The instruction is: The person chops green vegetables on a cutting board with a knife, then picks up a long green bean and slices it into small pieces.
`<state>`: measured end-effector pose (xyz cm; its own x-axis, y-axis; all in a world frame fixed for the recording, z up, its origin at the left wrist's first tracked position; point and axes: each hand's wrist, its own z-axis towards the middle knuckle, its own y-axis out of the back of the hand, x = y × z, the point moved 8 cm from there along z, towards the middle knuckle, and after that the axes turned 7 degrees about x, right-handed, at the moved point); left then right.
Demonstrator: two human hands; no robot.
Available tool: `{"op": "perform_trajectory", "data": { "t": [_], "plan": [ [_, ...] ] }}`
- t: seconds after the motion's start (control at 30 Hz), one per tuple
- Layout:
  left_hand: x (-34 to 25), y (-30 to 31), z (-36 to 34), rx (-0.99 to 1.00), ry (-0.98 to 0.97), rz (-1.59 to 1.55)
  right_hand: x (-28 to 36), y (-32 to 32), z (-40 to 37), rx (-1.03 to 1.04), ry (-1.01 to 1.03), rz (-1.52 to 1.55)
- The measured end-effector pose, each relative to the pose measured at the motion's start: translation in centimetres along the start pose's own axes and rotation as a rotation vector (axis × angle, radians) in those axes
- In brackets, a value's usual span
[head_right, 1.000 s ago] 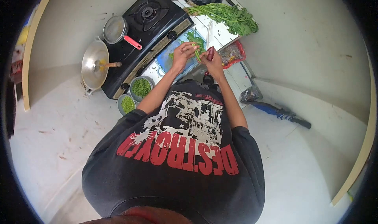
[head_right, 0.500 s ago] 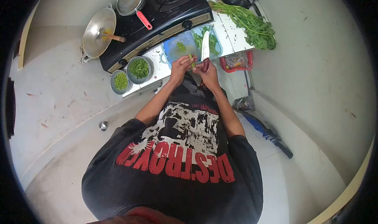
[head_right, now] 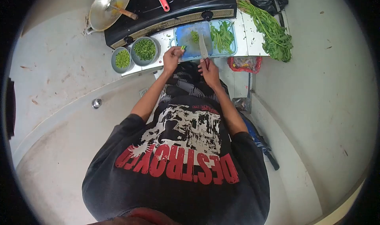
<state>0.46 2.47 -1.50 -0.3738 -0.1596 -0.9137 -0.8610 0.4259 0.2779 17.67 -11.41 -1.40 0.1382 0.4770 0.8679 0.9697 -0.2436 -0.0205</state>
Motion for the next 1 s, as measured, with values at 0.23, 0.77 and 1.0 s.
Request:
{"op": "perform_trajectory", "data": {
  "t": [0.23,0.77,1.0],
  "plan": [
    [-3.9,-0.4,3.1,0.080,-0.271,0.425,-1.0,1.2,0.4,0.011,-0.002,-0.155],
    [-5.5,-1.9,1.9,-0.010,-0.526,0.750,-1.0,0.3,0.8,0.004,0.042,-0.325],
    [-3.8,-1.9,2.2,-0.032,-0.528,0.657,1.2,0.4,0.8,-0.010,0.158,-0.570]
  ]
}}
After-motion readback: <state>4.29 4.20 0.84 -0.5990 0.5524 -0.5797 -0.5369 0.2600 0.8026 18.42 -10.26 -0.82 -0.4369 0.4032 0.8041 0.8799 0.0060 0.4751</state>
